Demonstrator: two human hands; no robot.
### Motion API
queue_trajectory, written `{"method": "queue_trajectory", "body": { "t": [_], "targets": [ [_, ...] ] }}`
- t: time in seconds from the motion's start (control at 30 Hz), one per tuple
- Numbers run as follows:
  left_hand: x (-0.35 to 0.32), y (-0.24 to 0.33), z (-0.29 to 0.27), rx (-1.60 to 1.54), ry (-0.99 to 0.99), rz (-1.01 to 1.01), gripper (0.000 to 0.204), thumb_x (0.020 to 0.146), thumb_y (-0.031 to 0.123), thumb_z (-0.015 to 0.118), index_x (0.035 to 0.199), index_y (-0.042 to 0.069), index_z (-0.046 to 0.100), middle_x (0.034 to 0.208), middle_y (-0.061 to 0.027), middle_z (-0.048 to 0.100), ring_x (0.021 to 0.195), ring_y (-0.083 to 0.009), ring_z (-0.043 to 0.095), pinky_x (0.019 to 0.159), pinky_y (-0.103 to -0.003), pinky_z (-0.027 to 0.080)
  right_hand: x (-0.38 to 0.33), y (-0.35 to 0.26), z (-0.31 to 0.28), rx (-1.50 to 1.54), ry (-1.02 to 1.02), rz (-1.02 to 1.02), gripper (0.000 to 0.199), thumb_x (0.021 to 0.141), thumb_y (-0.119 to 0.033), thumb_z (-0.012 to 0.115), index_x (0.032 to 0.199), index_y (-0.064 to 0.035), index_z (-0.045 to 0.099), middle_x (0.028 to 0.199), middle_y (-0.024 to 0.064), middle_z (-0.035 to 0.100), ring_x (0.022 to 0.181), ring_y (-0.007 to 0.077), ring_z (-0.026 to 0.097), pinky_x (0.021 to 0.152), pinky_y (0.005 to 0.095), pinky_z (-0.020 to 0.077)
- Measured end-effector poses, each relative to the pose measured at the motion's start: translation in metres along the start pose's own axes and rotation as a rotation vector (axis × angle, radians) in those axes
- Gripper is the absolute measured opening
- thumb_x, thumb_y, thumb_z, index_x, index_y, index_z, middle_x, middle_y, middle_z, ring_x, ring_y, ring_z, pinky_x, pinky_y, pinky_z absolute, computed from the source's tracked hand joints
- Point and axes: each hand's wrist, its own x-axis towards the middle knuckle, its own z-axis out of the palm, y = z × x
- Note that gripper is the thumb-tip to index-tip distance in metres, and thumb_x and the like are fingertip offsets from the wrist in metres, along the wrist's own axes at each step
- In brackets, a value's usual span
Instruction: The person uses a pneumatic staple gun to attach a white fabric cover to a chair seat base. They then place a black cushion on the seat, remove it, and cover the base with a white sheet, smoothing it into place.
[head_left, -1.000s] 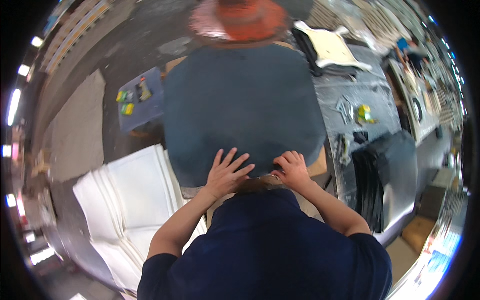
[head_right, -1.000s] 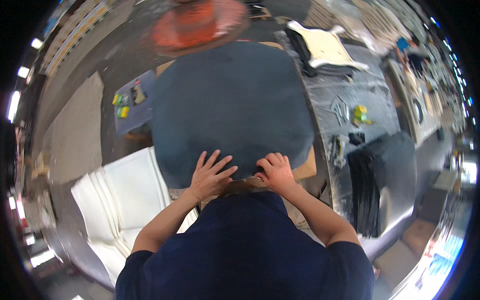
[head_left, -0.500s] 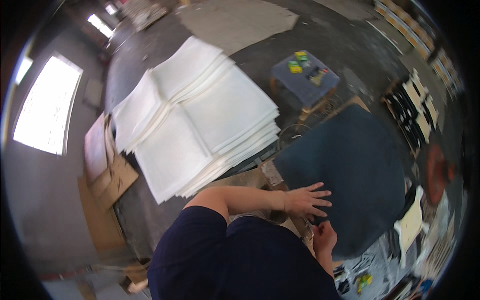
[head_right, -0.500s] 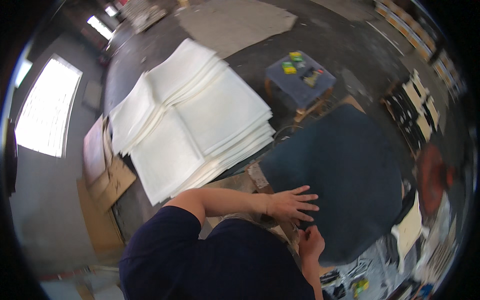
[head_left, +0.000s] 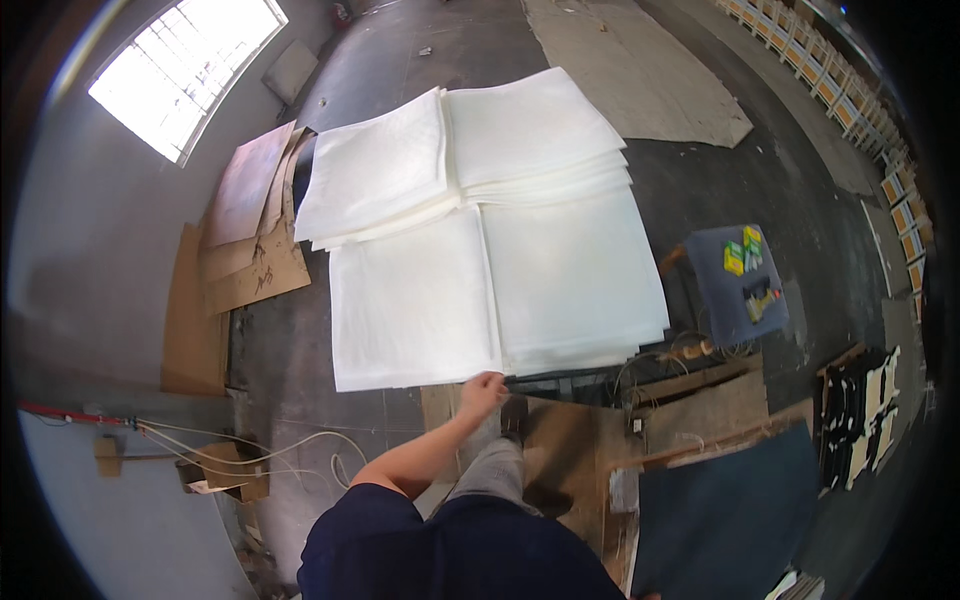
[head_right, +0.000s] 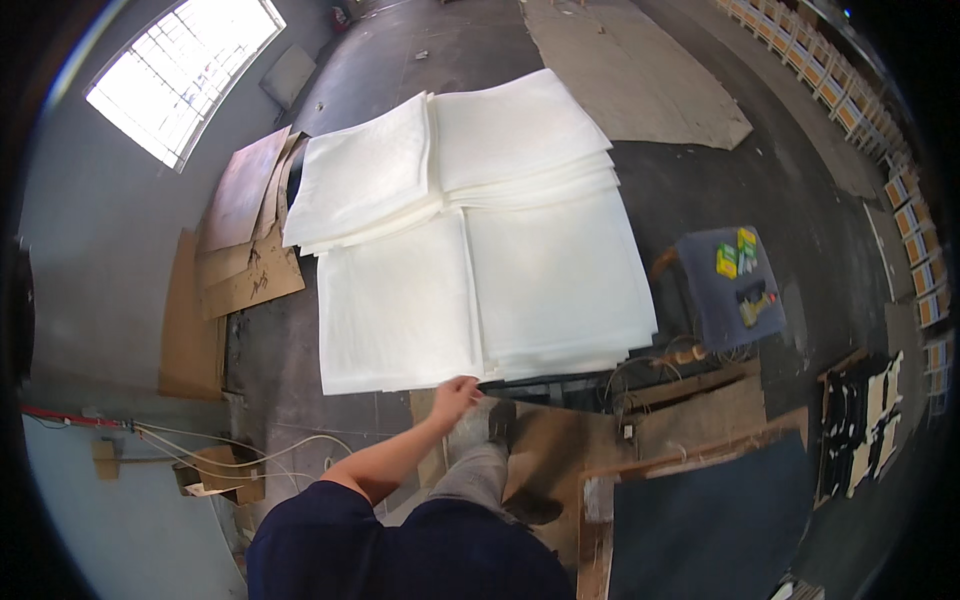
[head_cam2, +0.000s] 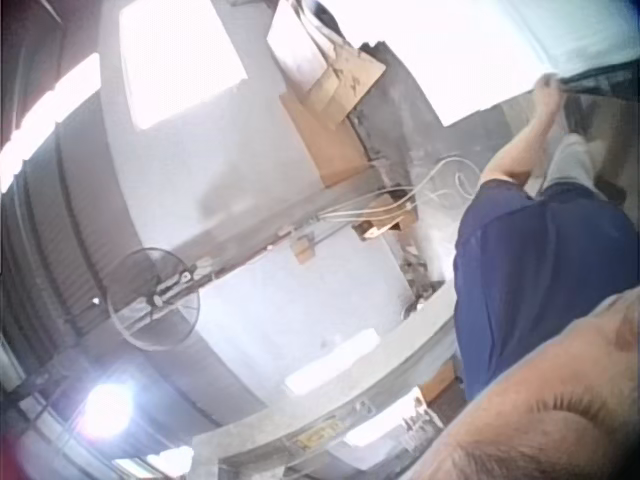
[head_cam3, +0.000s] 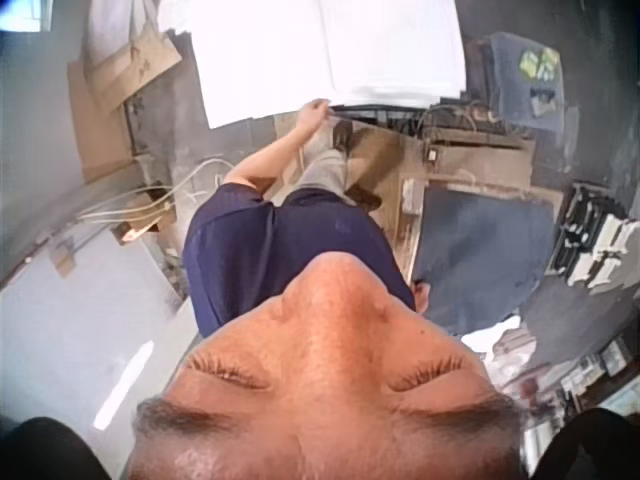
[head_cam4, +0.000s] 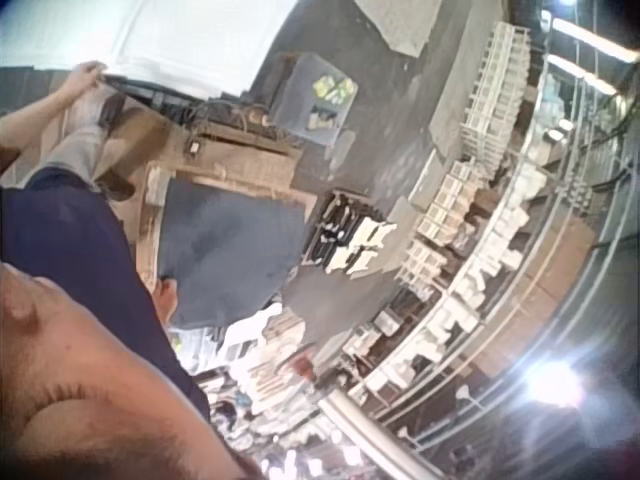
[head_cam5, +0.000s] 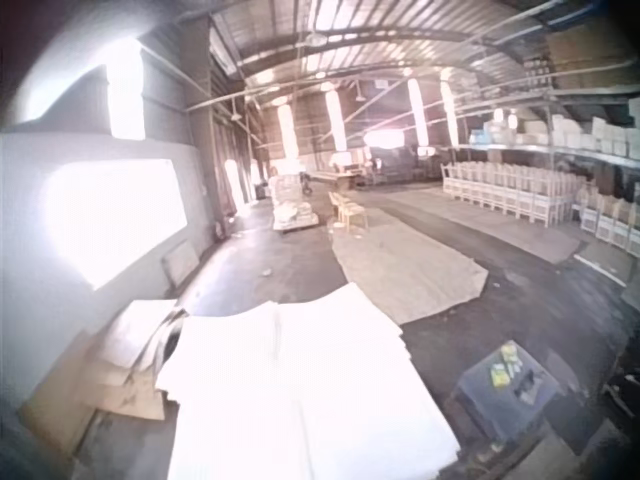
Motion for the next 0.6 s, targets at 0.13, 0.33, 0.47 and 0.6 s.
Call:
{"method": "queue_trajectory", "body": {
  "t": [0.13, 0.33, 0.47, 0.6],
  "targets": [
    [0.123, 0.060, -0.079, 0.234, 0.313, 0.125, 0.039, 0.106, 0.031, 0.075, 0.131, 0.001, 0.076, 0.101, -0.0186, 0.081, 0.092, -0.0297, 0.078, 0.081, -0.044, 0.063, 0.027, -0.028, 0.000, -0.171, -0.079, 0.085, 0.039, 0.106, -0.047, 0.070, 0.106, -0.0082, 0.068, 0.092, 0.0237, 0.074, 0.087, 0.0500, 0.068, 0.081, 0.0575, 0.0553],
    [0.325, 0.197, -0.092, 0.907, 0.493, 0.505, 0.109, 0.090, 0.036, 0.092, 0.176, 0.013, 0.031, 0.173, -0.0288, 0.040, 0.160, -0.0473, 0.038, 0.125, -0.061, 0.038, 0.010, -0.085, 0.032, -0.322, -0.086, 0.290, 0.040, 0.108, -0.045, 0.066, 0.109, -0.0055, 0.070, 0.096, 0.0266, 0.074, 0.090, 0.0516, 0.069, 0.083, 0.0587, 0.0552],
    [0.369, 0.213, -0.162, 1.129, 0.644, 0.305, 0.118, 0.087, 0.035, 0.095, 0.180, 0.019, 0.024, 0.183, -0.0245, 0.025, 0.169, -0.0479, 0.023, 0.131, -0.065, 0.030, 0.078, -0.093, -0.010, -0.510, -0.253, 0.230, 0.041, 0.109, -0.044, 0.064, 0.110, -0.0037, 0.072, 0.099, 0.0285, 0.075, 0.092, 0.0528, 0.070, 0.084, 0.0595, 0.0552],
    [0.445, 0.265, -0.106, 1.351, 0.608, 0.488, 0.097, 0.094, 0.017, 0.081, 0.177, 0.020, 0.031, 0.178, -0.0216, 0.038, 0.162, -0.0480, 0.037, 0.129, -0.062, 0.036, 0.016, -0.118, 0.007, -0.511, -0.258, 0.385, 0.042, 0.110, -0.042, 0.062, 0.112, -0.0019, 0.074, 0.101, 0.0304, 0.075, 0.094, 0.0539, 0.070, 0.085, 0.0603, 0.0552]
  ]
}}
